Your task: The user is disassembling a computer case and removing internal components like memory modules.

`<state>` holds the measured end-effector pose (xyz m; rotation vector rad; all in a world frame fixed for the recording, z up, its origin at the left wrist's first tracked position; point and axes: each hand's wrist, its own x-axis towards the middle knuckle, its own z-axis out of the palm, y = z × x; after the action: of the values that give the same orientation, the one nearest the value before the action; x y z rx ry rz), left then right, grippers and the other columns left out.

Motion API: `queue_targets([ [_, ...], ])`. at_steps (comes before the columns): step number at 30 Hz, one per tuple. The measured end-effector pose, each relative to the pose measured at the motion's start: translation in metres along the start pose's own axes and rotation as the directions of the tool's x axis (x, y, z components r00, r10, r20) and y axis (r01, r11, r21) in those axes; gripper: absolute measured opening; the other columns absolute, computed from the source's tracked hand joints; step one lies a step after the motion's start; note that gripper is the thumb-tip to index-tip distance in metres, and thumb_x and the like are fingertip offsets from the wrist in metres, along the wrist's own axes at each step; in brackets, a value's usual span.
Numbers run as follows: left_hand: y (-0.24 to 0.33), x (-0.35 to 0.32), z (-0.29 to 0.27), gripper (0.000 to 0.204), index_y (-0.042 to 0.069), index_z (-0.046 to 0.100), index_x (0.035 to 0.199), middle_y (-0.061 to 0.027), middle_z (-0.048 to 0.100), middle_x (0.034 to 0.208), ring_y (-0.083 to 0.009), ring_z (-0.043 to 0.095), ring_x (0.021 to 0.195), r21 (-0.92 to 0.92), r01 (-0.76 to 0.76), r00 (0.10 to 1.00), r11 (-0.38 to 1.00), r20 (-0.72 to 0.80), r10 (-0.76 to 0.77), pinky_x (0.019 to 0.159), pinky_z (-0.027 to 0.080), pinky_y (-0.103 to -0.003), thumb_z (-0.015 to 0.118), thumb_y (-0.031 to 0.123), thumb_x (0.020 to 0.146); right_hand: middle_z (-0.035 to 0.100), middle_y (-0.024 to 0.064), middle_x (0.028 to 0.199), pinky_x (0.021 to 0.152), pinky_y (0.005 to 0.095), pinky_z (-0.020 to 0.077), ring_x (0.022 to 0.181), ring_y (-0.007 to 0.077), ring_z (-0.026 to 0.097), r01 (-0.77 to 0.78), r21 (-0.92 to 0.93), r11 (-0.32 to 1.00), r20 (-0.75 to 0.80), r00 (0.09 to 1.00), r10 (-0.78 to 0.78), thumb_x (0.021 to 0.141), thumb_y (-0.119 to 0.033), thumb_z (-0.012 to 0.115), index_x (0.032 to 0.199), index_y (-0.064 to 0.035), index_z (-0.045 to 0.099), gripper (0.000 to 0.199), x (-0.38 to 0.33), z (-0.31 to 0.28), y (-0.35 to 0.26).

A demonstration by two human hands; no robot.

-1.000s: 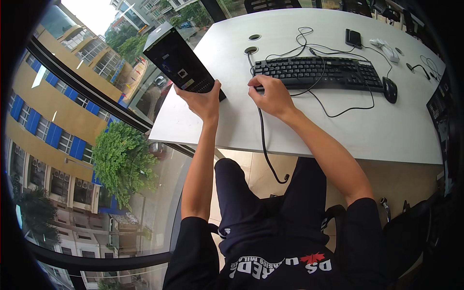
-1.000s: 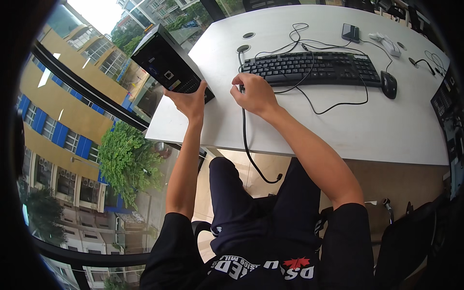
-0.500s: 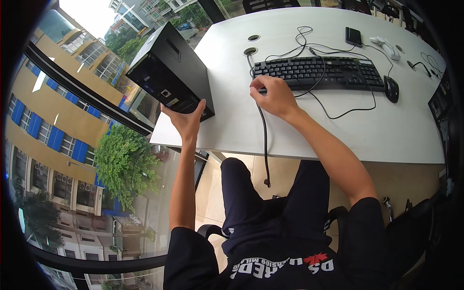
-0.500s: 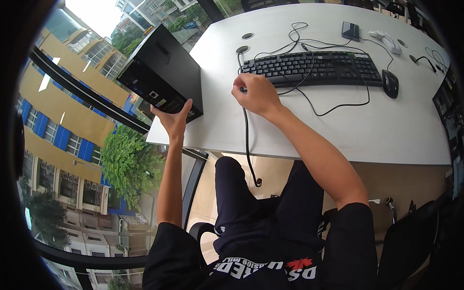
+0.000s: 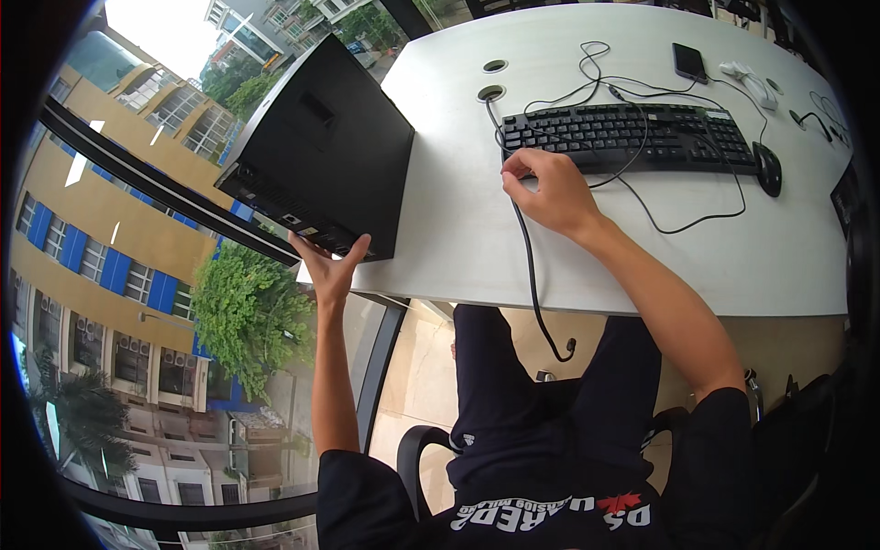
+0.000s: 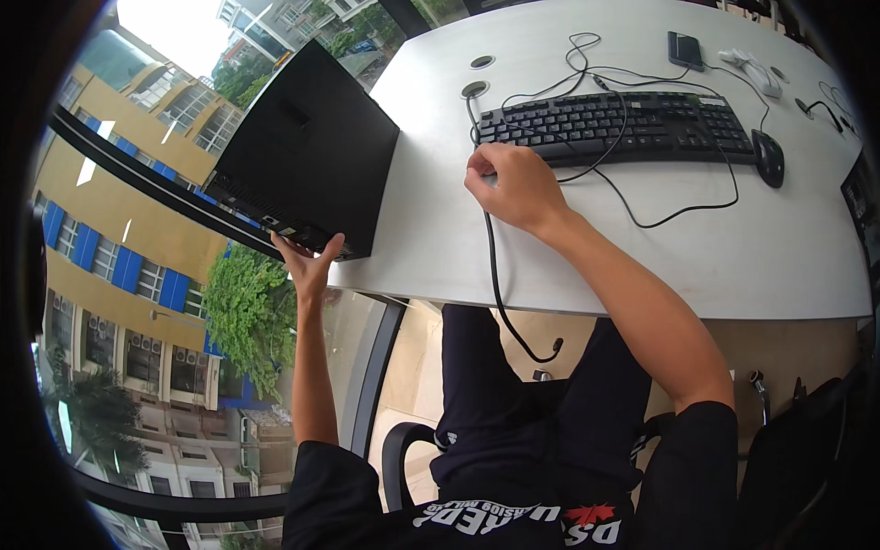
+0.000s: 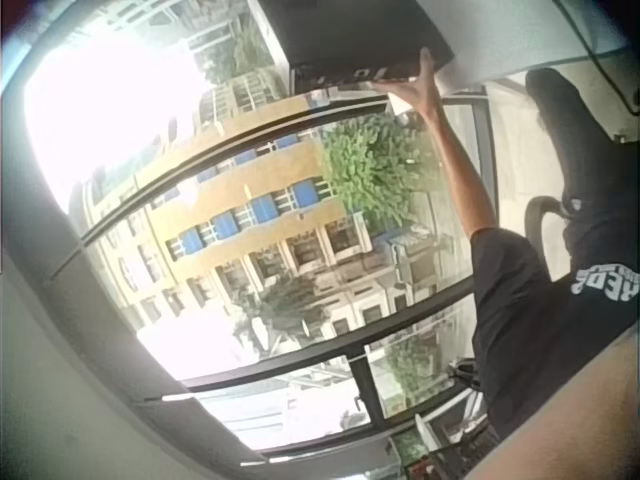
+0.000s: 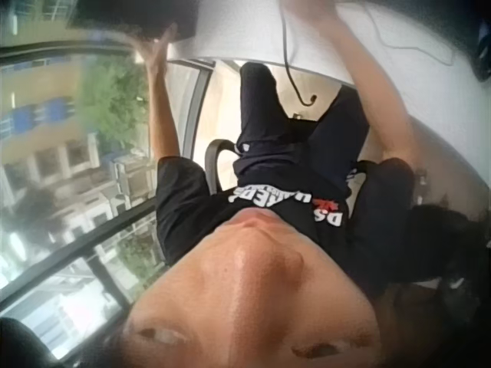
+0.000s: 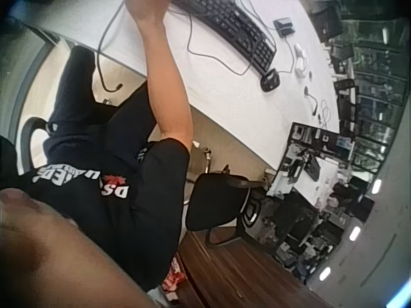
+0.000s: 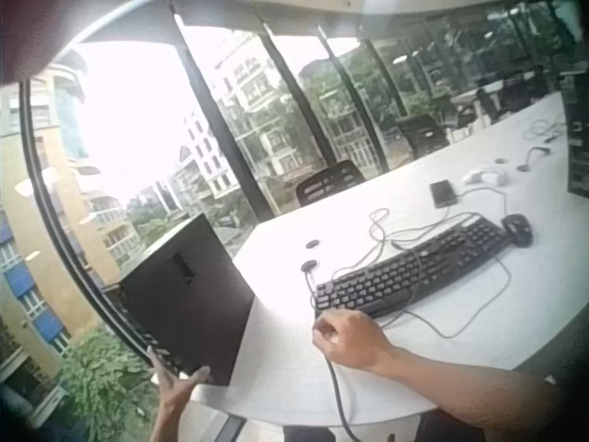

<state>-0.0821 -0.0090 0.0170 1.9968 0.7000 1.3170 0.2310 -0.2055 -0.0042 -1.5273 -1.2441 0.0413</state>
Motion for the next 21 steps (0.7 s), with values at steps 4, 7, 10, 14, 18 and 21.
queue_targets([
  [4, -0.001, -0.002, -0.005, 0.125, -0.003, 0.001, 0.16, -0.0174, 0.046, 0.14, -0.0265, 0.051, 0.129, 0.167, -0.018, 1.0, 0.986, 0.022, 0.014, 0.113, 0.042, -0.037, 0.092, 0.013, 0.077, 0.076, 0.0154, 0.09, 0.08, 0.0392, 0.0576, 0.087, 0.0294, 0.074, 0.021, -0.01, 1.0, -0.006, 1.0, -0.021, 0.088, -0.02, 0.067, 0.088, -0.0013, 0.073, 0.02, -0.002, 0.003, -0.001],
  [7, 0.007, 0.002, -0.001, 0.121, 0.001, 0.003, 0.162, -0.0145, 0.049, 0.137, -0.0254, 0.054, 0.127, 0.135, -0.062, 0.995, 0.989, -0.066, 0.071, 0.112, 0.042, -0.037, 0.091, 0.011, 0.078, 0.075, 0.0146, 0.089, 0.078, 0.0398, 0.0572, 0.085, 0.0291, 0.073, 0.02, -0.014, 1.0, 0.001, 1.0, -0.02, 0.087, -0.019, 0.066, 0.089, -0.0015, 0.073, 0.019, -0.004, 0.005, -0.002],
  [10, 0.029, 0.016, -0.002, 0.124, 0.004, 0.003, 0.162, -0.0177, 0.044, 0.145, -0.0275, 0.051, 0.132, 0.028, 0.023, 0.979, 0.999, -0.202, -0.017, 0.116, 0.033, -0.043, 0.093, 0.014, 0.077, 0.074, 0.0143, 0.088, 0.076, 0.0404, 0.0566, 0.082, 0.0294, 0.072, 0.049, -0.072, 0.996, -0.02, 0.999, -0.05, 0.087, -0.019, 0.066, 0.088, -0.0015, 0.072, 0.019, -0.005, 0.005, -0.005],
  [14, 0.05, 0.021, 0.014, 0.123, -0.002, 0.01, 0.16, -0.023, 0.046, 0.146, -0.0289, 0.05, 0.134, 0.008, 0.104, 0.976, 0.995, -0.195, -0.1, 0.118, 0.033, -0.043, 0.096, 0.019, 0.074, 0.07, 0.0126, 0.085, 0.075, 0.0409, 0.0561, 0.083, 0.0297, 0.07, 0.016, -0.14, 0.99, -0.032, 0.999, -0.02, 0.087, -0.02, 0.066, 0.087, -0.0021, 0.07, 0.019, -0.005, 0.002, -0.015],
  [18, 0.043, 0.026, 0.015, 0.109, -0.007, 0.023, 0.152, -0.0212, 0.051, 0.138, -0.0263, 0.055, 0.126, 0.029, 0.094, 0.978, 0.995, -0.19, -0.087, 0.11, 0.044, -0.034, 0.095, 0.017, 0.074, 0.066, 0.0122, 0.087, 0.078, 0.0428, 0.0546, 0.083, 0.0306, 0.068, -0.025, -0.302, 0.953, -0.042, 0.999, 0.013, 0.085, -0.03, 0.073, 0.086, -0.0005, 0.067, 0.03, -0.033, -0.007, -0.029],
  [21, 0.038, 0.03, 0.018, 0.101, -0.006, 0.028, 0.148, -0.0193, 0.052, 0.134, -0.0255, 0.057, 0.122, 0.009, 0.064, 0.979, 0.998, -0.196, -0.061, 0.109, 0.046, -0.033, 0.094, 0.014, 0.074, 0.066, 0.0134, 0.086, 0.083, 0.0437, 0.0534, 0.085, 0.0305, 0.068, -0.069, -0.447, 0.892, 0.036, 0.995, 0.094, 0.081, -0.037, 0.078, 0.082, 0.0011, 0.064, 0.041, -0.078, -0.03, -0.061],
])
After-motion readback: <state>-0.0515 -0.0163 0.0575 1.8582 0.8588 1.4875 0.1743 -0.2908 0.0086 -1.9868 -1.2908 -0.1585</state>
